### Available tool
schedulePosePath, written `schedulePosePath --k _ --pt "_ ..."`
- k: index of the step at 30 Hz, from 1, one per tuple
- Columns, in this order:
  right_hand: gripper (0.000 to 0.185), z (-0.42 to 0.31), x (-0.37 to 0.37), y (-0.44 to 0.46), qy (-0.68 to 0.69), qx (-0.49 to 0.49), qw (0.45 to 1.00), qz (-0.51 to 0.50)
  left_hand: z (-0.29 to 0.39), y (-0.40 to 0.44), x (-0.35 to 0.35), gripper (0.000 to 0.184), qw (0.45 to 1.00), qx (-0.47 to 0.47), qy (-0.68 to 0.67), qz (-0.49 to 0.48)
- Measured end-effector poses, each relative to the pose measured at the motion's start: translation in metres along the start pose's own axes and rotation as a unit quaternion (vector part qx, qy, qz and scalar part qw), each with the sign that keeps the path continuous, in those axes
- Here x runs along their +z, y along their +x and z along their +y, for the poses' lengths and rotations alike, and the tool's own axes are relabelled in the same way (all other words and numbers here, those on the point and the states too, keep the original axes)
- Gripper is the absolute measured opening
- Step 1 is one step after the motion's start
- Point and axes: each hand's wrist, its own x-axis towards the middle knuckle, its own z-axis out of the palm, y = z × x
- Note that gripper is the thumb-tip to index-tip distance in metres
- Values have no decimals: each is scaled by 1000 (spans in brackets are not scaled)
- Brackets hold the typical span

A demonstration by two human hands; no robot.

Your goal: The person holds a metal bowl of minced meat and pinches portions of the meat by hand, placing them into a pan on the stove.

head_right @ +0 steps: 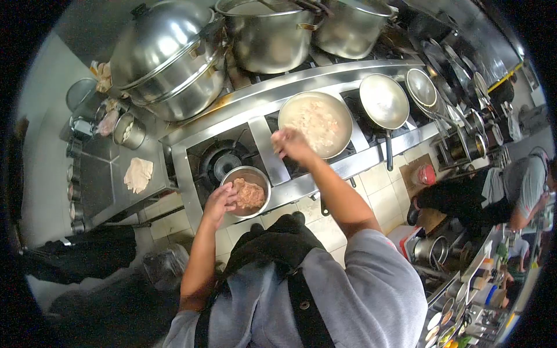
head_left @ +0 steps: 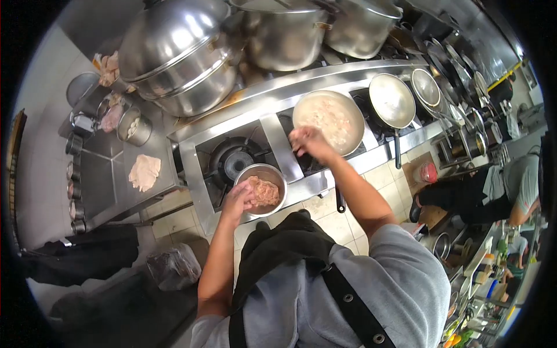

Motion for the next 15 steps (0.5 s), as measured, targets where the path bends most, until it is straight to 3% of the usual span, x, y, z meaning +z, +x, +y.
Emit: schedulePosePath --k 2,4,8,10,12,15 --pt "22 -5 -29 37 -187 -25 972 140 -5 -2 -4 51 1000 -11 9 19" --pt "19 7 -54 73 -380 -138 897 177 -9 -6 -6 46 999 -9 0 34" --pt "25 26 -75 115 -490 -74 854 158 -6 -16 -4 45 999 -19 5 51" --pt "20 32 -82 126 -640 -117 757 56 -11 -15 -8 46 999 -7 0 51" --pt "18 37 -82 133 -633 -98 764 84 -8 -16 -8 45 998 -5 -10 58" --pt "22 11 -52 102 -536 -124 824 137 -13 -11 -14 43 998 14 10 58"
